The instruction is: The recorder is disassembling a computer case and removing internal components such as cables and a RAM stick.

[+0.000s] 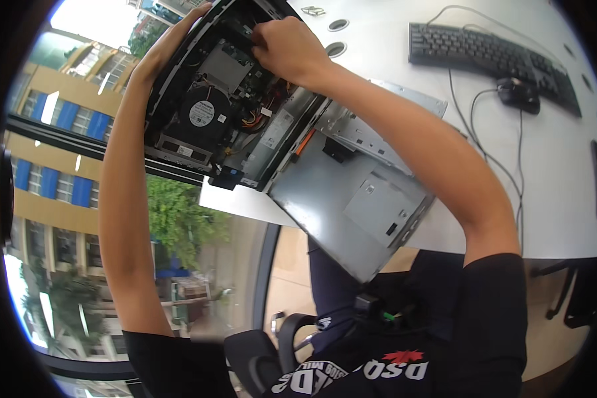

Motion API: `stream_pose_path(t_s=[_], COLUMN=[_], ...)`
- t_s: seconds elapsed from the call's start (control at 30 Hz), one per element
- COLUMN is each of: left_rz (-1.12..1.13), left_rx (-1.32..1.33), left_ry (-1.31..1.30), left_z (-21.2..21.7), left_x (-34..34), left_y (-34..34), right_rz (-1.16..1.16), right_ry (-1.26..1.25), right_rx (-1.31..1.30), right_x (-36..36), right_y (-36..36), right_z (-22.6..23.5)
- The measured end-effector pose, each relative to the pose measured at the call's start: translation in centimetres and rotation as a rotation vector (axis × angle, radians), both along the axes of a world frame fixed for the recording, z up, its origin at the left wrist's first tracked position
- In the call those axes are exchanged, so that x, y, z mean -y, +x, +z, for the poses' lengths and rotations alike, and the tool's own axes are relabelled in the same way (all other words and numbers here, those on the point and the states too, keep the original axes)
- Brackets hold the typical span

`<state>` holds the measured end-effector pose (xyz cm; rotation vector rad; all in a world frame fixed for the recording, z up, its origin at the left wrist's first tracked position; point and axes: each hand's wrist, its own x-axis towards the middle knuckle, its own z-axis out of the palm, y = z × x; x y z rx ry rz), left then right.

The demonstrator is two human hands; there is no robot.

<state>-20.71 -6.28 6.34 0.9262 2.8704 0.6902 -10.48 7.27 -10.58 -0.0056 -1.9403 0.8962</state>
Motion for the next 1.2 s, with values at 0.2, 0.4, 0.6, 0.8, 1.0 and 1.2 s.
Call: stream_pose_path(t_s=[0.2,0.4,0.6,0.8,1.0,1.2], left_rz=[-0.331,-0.249,-0.168,-0.066,0.013,0.013], left_rx=[-0.069,0.094,0.147,0.139,0.162,0.080], left_ry=[0.007,0.042,0.041,0.025,0.085,0.010], left_z=[0.1,0.0,0.3,0.2,0.1,0.4], left_x=[0.9,1.1,1.4,0.6,0.7,0.7], left_y=[-2.6,-2.9,-3.3,2.9,3.7,1.6], right_rz=[-0.045,-0.055,-0.067,-0.085,0.023,0.091], right_ry=[0.028,0.046,0.086,0.097,-0.003,-0.011], right_rx=[-0.032,-0.096,-0.101,-0.054,0.103,-0.059], right_x=[0.3,0.5,0.8,0.5,0.5,0.4], right_y=[-1.9,-2.4,-2.3,-2.2,-2.1,-1.7], right_z=[-0.3,-0.9,-0.8,-0.6,0.9,1.3])
